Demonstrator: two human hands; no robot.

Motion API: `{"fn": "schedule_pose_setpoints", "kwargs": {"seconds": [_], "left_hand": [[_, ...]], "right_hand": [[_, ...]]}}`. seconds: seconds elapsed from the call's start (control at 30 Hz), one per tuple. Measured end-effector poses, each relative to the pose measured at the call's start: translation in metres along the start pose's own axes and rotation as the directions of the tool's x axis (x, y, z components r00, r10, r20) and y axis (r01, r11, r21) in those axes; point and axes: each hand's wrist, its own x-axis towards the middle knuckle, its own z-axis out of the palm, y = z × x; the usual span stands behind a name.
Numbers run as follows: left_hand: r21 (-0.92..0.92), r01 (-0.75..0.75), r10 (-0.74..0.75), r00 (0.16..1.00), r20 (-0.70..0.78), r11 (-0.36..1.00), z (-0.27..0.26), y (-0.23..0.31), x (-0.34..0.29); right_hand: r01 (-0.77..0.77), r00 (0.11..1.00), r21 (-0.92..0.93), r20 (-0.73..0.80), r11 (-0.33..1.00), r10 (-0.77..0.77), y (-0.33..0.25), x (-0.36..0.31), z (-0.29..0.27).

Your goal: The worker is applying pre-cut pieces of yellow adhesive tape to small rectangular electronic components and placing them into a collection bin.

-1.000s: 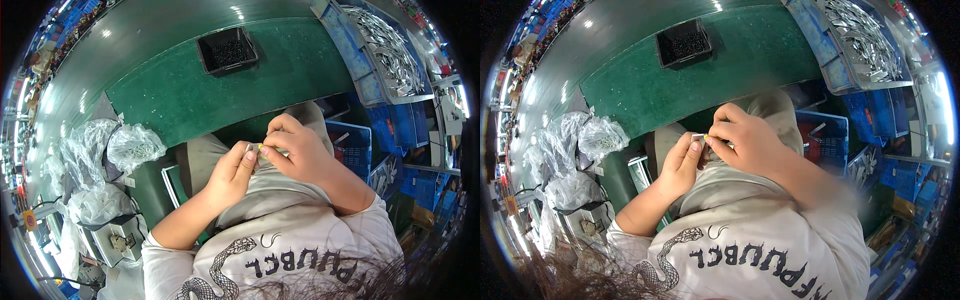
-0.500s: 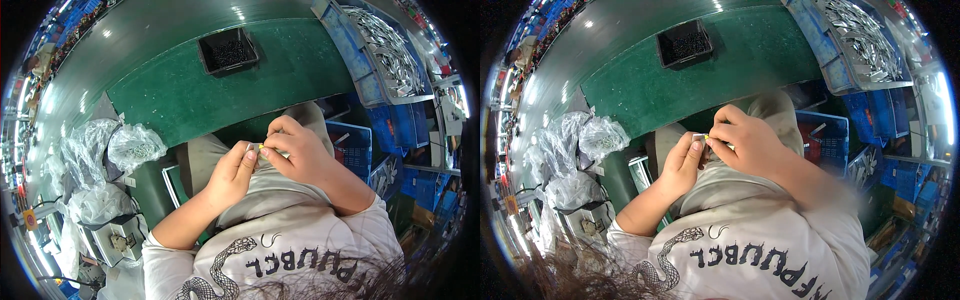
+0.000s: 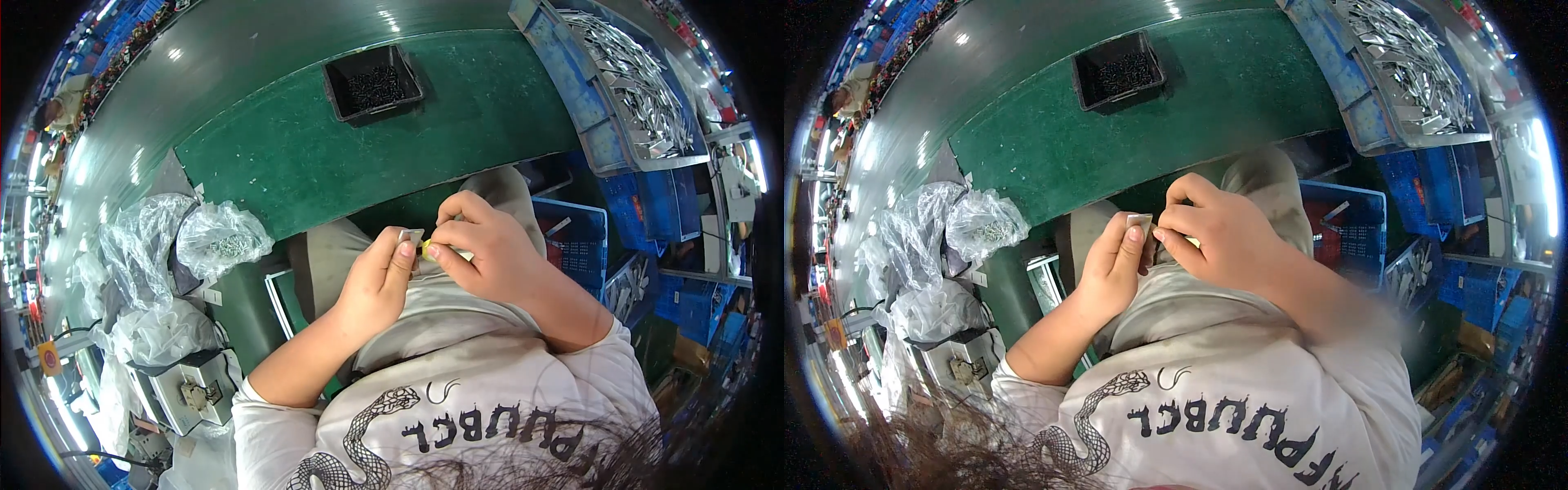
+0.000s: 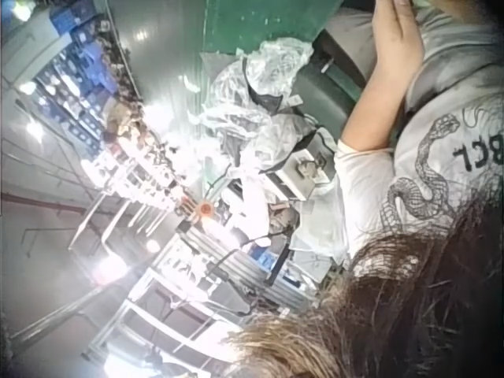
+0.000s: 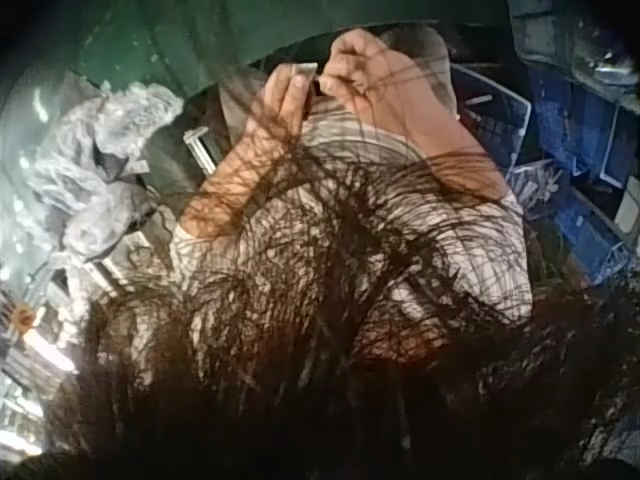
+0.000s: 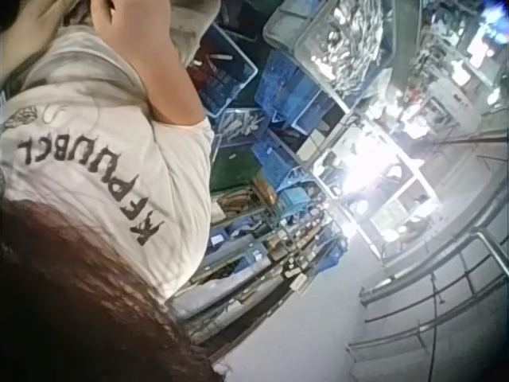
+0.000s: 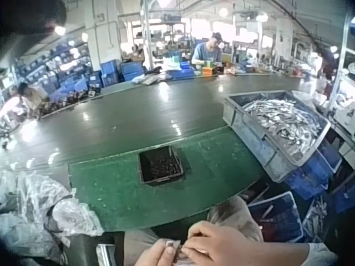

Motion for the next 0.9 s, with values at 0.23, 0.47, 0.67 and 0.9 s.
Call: {"fn": "schedule_pose_setpoints", "kwargs": {"seconds": [0.23,0.47,0.67,0.9], "left_hand": [[0.046,-0.067,0.065,0.997,0.03,0.997,0.0023,0.0024,-0.0007],[0.054,-0.087,0.085,0.996,0.039,0.995,0.0023,0.0014,-0.0011],[0.044,-0.09,0.089,0.995,0.035,0.995,0.0029,0.002,-0.0009],[0.054,-0.099,0.096,0.994,0.051,0.994,0.0012,-0.0011,-0.0017]], "right_hand": [[0.028,0.998,0.009,-0.051,1.0,-0.028,0.0022,0.0013,0.0021],[0.031,0.998,0.009,-0.053,0.999,-0.03,0.0021,0.0019,0.0019],[0.033,0.997,-0.008,-0.065,0.999,-0.034,0.0032,0.0019,0.0031],[0.029,0.998,0.0,-0.064,1.0,-0.029,0.0032,0.0014,0.0037]]}}
